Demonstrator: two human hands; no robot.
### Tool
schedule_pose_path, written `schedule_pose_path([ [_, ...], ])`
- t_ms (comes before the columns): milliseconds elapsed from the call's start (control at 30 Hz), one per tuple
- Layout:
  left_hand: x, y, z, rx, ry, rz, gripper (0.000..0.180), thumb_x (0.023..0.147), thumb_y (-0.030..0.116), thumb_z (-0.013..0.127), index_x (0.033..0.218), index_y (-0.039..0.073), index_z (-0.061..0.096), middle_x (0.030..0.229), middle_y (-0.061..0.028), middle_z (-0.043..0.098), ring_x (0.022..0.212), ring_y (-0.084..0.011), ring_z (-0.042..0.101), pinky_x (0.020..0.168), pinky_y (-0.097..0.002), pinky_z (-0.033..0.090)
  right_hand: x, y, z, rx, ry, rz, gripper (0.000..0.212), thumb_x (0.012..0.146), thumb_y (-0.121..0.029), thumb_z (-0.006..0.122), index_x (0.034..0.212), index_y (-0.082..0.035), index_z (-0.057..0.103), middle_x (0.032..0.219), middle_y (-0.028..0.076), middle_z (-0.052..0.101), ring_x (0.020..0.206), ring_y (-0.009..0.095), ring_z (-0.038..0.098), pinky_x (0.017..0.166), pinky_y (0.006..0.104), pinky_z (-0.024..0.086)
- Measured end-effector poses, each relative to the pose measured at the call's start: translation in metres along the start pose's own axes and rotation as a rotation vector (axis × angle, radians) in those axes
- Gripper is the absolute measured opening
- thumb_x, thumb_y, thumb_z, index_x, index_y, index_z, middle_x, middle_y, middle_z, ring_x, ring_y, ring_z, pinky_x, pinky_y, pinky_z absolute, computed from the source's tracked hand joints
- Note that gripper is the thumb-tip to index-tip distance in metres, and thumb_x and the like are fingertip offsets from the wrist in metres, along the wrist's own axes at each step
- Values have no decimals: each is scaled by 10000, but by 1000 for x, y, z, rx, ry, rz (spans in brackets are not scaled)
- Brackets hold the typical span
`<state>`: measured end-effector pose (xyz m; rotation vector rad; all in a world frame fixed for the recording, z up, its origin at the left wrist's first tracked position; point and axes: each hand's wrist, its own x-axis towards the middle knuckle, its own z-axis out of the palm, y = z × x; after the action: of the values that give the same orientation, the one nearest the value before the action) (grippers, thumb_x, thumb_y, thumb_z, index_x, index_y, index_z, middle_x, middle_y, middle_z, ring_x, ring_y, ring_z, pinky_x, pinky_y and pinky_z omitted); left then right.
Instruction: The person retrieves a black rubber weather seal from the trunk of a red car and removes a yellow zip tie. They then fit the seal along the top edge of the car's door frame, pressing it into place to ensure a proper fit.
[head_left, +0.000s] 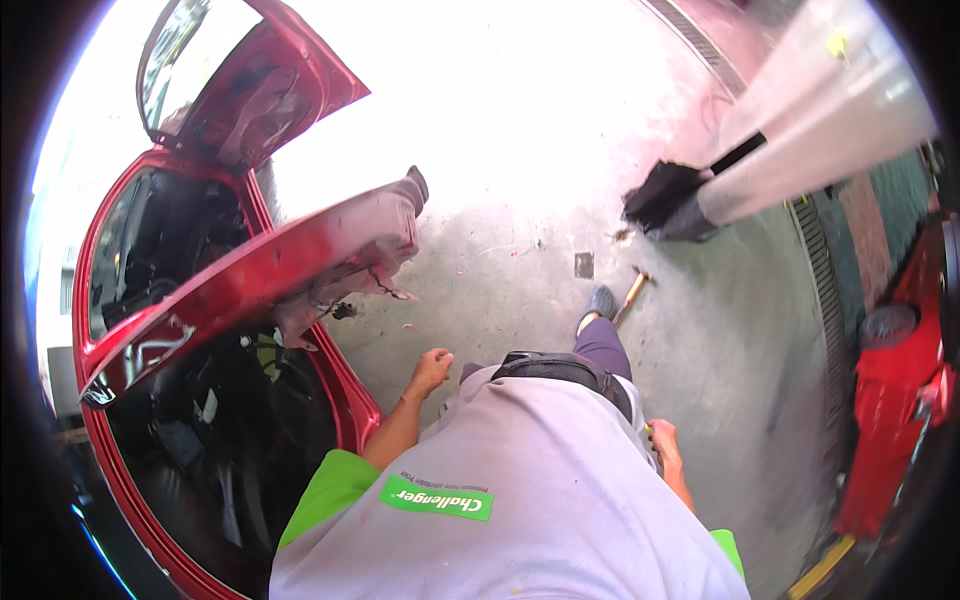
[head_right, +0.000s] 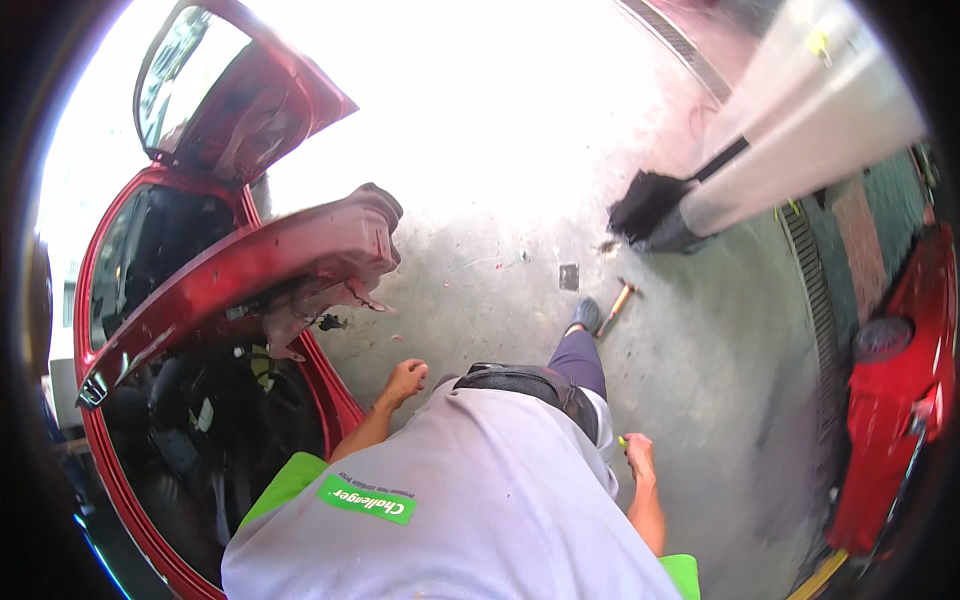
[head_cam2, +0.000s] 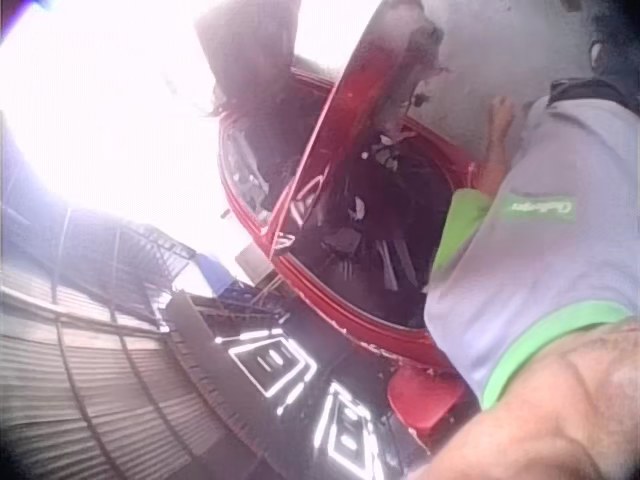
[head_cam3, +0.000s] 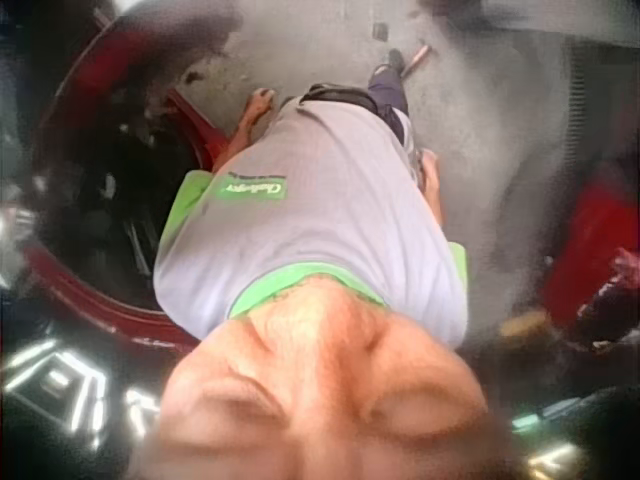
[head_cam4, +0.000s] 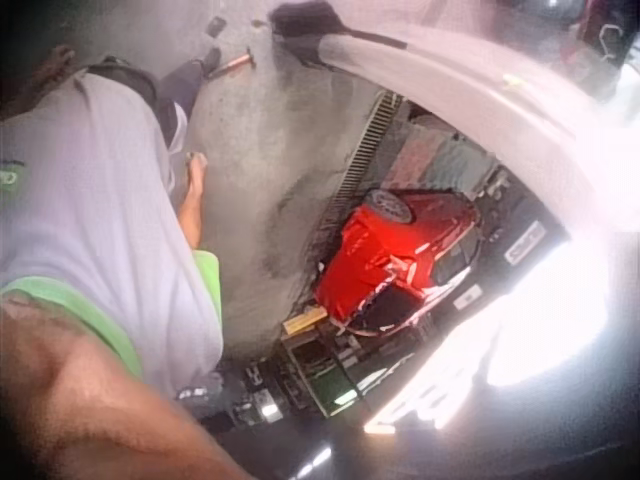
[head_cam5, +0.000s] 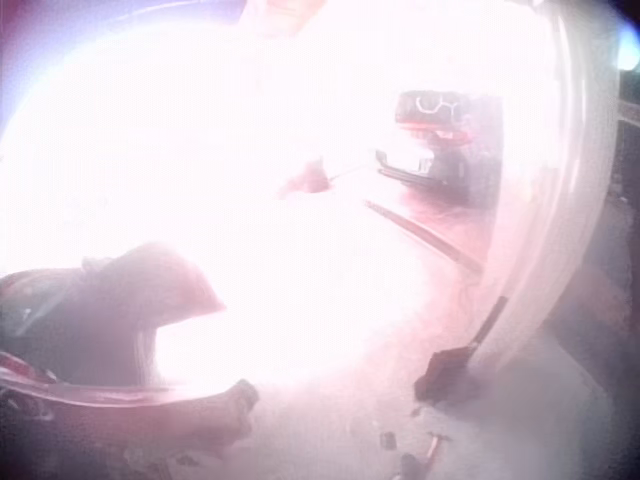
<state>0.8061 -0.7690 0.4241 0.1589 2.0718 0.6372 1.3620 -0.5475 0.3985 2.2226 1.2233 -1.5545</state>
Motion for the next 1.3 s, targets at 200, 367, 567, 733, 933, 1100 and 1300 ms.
schedule_pose_path([
  [200,0,95,24,-178,108,-29,448,946,307,641,1257,-15,665,963,-121,739,689,-172,683,636,-324,547,114,-122,-109,-196,196,-345,364,844,-138,679,1178,-3,632,868,114,657,732,208,640,583,376,521],
  [367,9,108,47,-217,172,-15,444,949,319,649,1264,7,667,960,-96,730,696,-154,677,646,-309,543,140,-273,-133,-193,10,-290,382,900,22,571,1281,19,535,992,181,626,645,228,666,543,371,604],
  [567,32,37,95,-403,228,-228,387,941,310,639,1197,22,678,898,-70,705,672,-157,649,628,-319,529,134,-414,-85,-133,-236,-420,305,1020,-23,480,1312,63,511,978,204,649,552,223,657,527,394,633],
  [733,37,36,113,-489,327,-322,332,942,293,624,1131,26,675,879,-73,695,667,-167,646,618,-338,526,124,-519,-38,-590,-244,-581,269,1034,-201,552,1108,33,662,736,120,666,529,200,635,505,368,588],
  [933,44,74,160,-615,493,-425,273,943,272,605,1053,30,670,857,-76,683,661,-180,642,606,-360,521,190,-668,5,-1040,-53,-1037,835,1065,-623,292,723,24,696,699,252,642,713,383,660,695,475,494],
  [1100,82,121,234,-636,638,-467,238,944,255,590,988,34,666,838,-78,673,656,-190,639,596,-379,517,237,-811,44,-889,35,-1647,679,1099,-479,343,936,94,669,690,277,596,689,406,620,674,498,467],
  [1300,126,213,300,-535,785,-327,218,944,235,577,937,35,663,824,-82,666,655,-200,639,588,-393,516,238,-986,124,-783,-219,-1497,379,1086,-292,455,1189,12,657,684,88,555,526,170,484,506,356,408],
])
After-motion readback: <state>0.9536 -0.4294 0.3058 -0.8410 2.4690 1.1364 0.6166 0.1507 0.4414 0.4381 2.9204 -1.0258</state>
